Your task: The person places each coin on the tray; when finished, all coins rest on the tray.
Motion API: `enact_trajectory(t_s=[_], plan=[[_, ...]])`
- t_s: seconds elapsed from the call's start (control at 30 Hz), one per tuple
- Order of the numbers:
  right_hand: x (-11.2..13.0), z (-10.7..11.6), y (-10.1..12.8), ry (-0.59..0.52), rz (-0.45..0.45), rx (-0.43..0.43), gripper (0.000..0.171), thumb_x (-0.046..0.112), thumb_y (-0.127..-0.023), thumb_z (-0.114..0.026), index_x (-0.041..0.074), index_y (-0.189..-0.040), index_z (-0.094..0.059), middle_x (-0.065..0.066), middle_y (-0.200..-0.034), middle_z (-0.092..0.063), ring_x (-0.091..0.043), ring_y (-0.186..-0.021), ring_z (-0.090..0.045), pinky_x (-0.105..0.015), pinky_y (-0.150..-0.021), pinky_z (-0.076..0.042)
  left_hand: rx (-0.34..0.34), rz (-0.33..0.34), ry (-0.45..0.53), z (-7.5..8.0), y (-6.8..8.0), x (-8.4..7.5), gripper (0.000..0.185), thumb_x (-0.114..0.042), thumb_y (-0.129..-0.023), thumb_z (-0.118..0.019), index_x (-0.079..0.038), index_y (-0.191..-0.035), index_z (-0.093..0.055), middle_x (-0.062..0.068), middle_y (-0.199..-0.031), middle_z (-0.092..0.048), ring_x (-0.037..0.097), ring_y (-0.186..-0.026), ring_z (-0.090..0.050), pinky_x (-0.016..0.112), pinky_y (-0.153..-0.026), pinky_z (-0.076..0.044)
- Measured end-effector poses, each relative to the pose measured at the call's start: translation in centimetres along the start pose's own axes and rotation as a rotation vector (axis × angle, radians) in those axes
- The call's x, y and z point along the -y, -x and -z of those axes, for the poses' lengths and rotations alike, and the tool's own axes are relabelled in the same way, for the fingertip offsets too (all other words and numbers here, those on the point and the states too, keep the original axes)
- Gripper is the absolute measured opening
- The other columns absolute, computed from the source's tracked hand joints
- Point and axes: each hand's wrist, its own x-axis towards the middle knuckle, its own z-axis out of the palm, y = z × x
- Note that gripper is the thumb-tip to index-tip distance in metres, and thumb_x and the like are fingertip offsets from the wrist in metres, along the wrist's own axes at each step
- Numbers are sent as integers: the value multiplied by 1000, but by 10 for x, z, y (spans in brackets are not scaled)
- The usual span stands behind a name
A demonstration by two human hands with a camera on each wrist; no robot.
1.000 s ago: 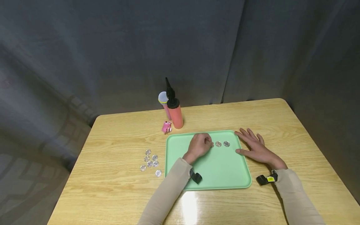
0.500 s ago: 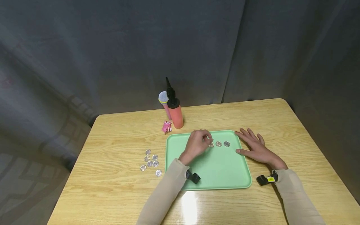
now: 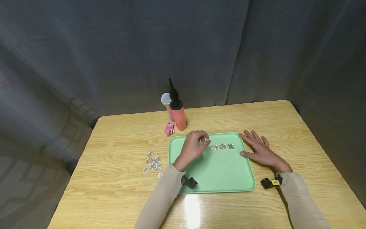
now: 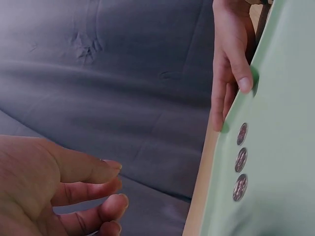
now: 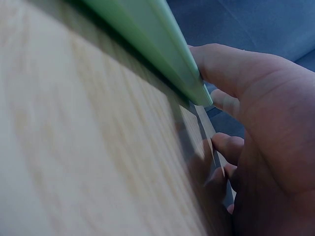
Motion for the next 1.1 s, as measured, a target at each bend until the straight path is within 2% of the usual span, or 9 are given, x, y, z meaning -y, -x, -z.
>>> enact_trajectory(t_s=[0.43,0.67,1.0,1.1], plan=[[-1,1,0,-2,-1,7,78,34,-94,-67,14,-158,-27,-28,-166,-10,-50,-154,7,-72,-113,12,-65,20,14,30,12,18,7,-6,-88,-72,0,-91,-74,11,-77,-67,29,-78,-61,28,-73,-46],[0,1,0,-3,-7,10,78,35,-94,-67,13,-158,-27,-28,-166,-10,-50,-154,7,-71,-113,13,-117,19,20,48,20,31,7,-2,-85,-73,3,-90,-72,14,-75,-66,32,-76,-61,44,-73,-52],[-1,1,0,2,-13,13,79,35,-94,-67,14,-159,-26,-28,-166,-9,-50,-154,8,-71,-113,13,-156,86,-17,73,31,46,6,-3,-85,-74,2,-88,-72,13,-74,-65,35,-77,-61,42,-74,-51],[0,1,0,4,-12,13,79,35,-94,-67,14,-159,-27,-27,-166,-9,-50,-154,7,-71,-113,13,-168,96,-29,79,35,52,7,-3,-85,-74,2,-89,-73,12,-73,-64,29,-75,-60,34,-72,-49]])
